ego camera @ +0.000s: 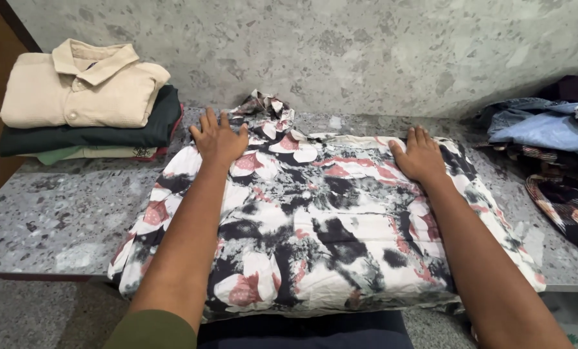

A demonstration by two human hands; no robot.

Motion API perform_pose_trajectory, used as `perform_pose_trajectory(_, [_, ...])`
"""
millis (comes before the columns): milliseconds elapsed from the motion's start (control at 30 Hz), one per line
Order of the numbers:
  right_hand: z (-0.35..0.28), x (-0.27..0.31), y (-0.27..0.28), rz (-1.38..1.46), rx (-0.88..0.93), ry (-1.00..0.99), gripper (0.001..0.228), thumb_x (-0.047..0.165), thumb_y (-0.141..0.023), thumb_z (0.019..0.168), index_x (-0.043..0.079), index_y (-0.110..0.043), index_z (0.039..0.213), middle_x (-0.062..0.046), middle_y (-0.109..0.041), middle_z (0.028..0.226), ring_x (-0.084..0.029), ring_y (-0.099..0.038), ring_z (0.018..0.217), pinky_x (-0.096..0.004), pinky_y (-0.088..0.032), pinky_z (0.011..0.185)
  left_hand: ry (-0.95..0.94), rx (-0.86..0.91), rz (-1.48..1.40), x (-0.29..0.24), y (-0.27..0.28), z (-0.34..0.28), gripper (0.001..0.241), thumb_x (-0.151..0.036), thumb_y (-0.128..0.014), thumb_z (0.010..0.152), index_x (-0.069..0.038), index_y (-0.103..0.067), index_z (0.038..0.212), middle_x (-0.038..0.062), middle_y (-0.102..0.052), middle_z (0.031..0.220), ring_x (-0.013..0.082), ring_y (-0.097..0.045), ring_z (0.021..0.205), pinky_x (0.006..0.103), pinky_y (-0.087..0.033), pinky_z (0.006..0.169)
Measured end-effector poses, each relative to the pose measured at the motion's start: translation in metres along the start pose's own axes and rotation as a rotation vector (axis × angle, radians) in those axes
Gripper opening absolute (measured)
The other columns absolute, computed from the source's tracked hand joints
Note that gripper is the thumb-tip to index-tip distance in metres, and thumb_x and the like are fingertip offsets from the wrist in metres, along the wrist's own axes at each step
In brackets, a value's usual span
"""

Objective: The person folds a floral-patterned shirt on a marble countertop. They smooth the fabric, fold the sleeves inward, fold the shirt in half lengthwise, and then fold it into a compact square. The folded shirt is placed on top of a stack of other folded clothes.

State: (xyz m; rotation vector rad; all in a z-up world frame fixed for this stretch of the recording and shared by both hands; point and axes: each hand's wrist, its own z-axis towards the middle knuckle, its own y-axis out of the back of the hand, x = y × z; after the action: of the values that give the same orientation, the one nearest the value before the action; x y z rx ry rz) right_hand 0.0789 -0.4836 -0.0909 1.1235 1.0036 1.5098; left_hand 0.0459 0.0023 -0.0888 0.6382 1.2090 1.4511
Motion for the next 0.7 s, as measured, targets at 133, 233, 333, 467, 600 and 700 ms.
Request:
perform_pose_trajectory(133, [-0.013,-0.003,0.000,-0.008,-0.015,0.015,0.093,0.069,-0.028,0.099,-0.002,-0.025,0.159,-0.023,-0.020,0.168,-0.035,-0.017,0.156,-0.047,-0.013,0.124,0.066,0.033,0.023,-0.005,0.025,-0.025,0.087,-0.063,-0.045,0.094,-0.003,-0.036,0.157,0.026,-0.023,0.165,0.0365,-0.021,0.151,0.0587,-0.015,0.115])
perform_pose_trajectory(233, [-0.027,0.001,0.004,-0.025,-0.001,0.009,0.095,0.070,-0.025,0.098,-0.003,-0.024,0.160,-0.022,-0.019,0.169,-0.034,-0.015,0.158,-0.046,-0.013,0.126,0.107,0.009,0.092,-0.004,0.018,-0.031,0.092,-0.063,-0.048,0.091,0.006,-0.035,0.151,0.029,-0.023,0.163,0.0415,-0.020,0.148,0.0627,-0.012,0.113])
perform_pose_trajectory(333, [-0.012,-0.011,-0.013,-0.075,-0.017,0.016,0.084,0.059,-0.041,0.103,-0.005,-0.029,0.155,-0.028,-0.023,0.162,-0.041,-0.019,0.151,-0.052,-0.018,0.117,-0.015,-0.103,0.130,-0.017,0.035,-0.039,0.081,-0.045,-0.059,0.085,0.010,-0.045,0.142,0.030,-0.036,0.154,0.0426,-0.031,0.141,0.0599,-0.022,0.108])
perform_pose_trajectory(467, [-0.038,0.101,0.040,0.007,-0.030,0.163,0.051,0.033,-0.059,0.099,0.008,-0.061,0.143,-0.018,-0.058,0.151,-0.032,-0.055,0.143,-0.041,-0.043,0.125,-0.503,-0.136,-0.071,-0.041,0.032,-0.026,0.035,-0.009,-0.060,0.088,-0.003,-0.064,0.122,0.019,-0.064,0.130,0.0365,-0.058,0.127,0.0490,-0.046,0.109])
perform_pose_trajectory(600, [-0.018,0.188,0.020,0.333,-0.015,0.543,0.052,0.026,-0.066,0.094,0.003,-0.057,0.140,-0.020,-0.056,0.149,-0.036,-0.059,0.132,-0.042,-0.046,0.113,-0.851,0.077,-0.333,-0.057,0.015,-0.009,0.028,-0.017,-0.059,0.093,-0.008,-0.068,0.118,0.013,-0.068,0.127,0.0327,-0.062,0.125,0.0455,-0.049,0.107])
perform_pose_trajectory(700, [-0.005,0.215,-0.008,0.375,-0.023,0.803,0.060,0.037,-0.062,0.100,-0.001,-0.051,0.146,-0.022,-0.050,0.153,-0.037,-0.047,0.144,-0.043,-0.037,0.120,-0.890,0.129,-0.324,-0.042,-0.001,0.009,0.041,-0.028,-0.061,0.095,-0.007,-0.063,0.129,0.013,-0.062,0.138,0.0327,-0.054,0.131,0.0476,-0.042,0.110])
